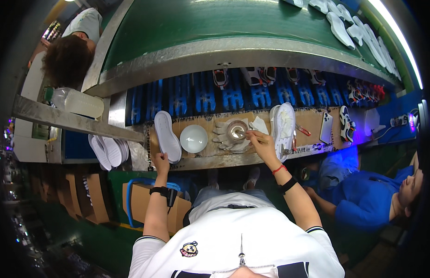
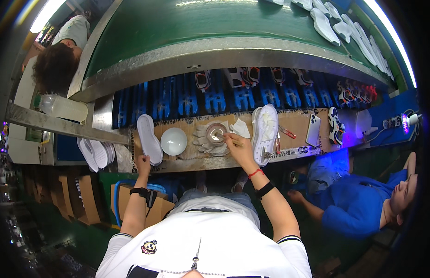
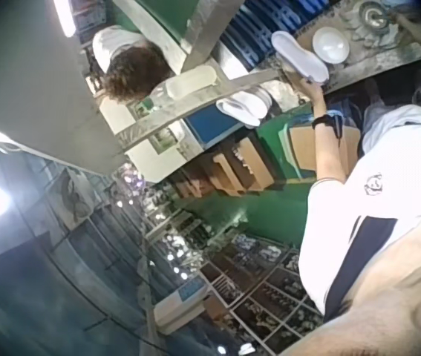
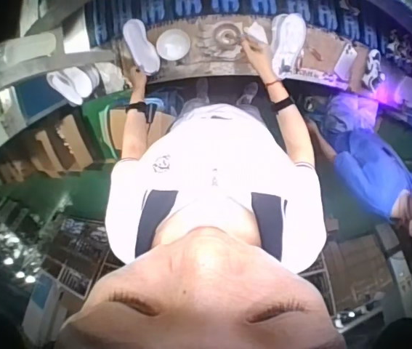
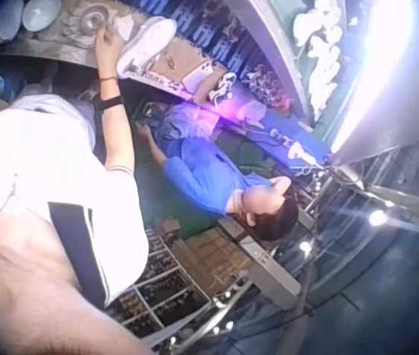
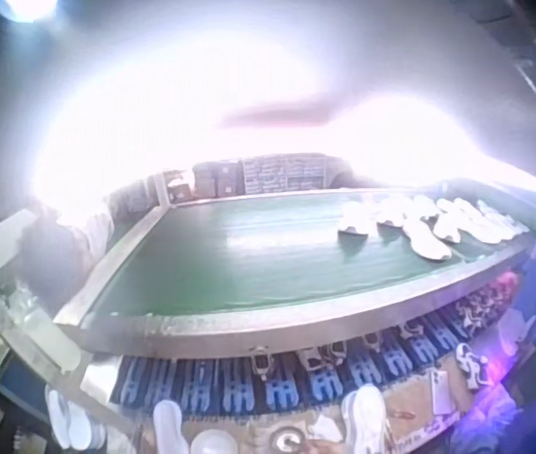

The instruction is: Apply adhesive to the edges and inner surfaces of shoe outsoles using a brush.

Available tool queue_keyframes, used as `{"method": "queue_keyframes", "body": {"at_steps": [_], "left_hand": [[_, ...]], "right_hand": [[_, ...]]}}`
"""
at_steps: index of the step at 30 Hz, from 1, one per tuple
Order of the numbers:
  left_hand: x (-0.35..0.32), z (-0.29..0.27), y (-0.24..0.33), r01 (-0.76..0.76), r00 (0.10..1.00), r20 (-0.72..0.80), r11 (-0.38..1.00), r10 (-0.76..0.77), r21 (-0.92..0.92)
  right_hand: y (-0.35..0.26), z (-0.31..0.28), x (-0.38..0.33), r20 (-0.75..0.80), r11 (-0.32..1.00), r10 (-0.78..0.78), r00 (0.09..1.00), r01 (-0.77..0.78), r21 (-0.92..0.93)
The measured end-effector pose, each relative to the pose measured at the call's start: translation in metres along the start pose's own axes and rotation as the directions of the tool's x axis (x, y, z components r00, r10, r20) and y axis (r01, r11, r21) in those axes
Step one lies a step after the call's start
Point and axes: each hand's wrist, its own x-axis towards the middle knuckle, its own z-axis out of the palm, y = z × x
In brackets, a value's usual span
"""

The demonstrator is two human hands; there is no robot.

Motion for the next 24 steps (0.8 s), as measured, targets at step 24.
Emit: {"method": "queue_keyframes", "body": {"at_steps": [24], "left_hand": [[-0.086,-0.076,0.238,0.136,0.887,0.339,0.523,0.315,-0.842]], "right_hand": [[-0.091,-0.042,-0.051,-0.073,0.947,-0.109,0.991,0.126,0.295]]}}
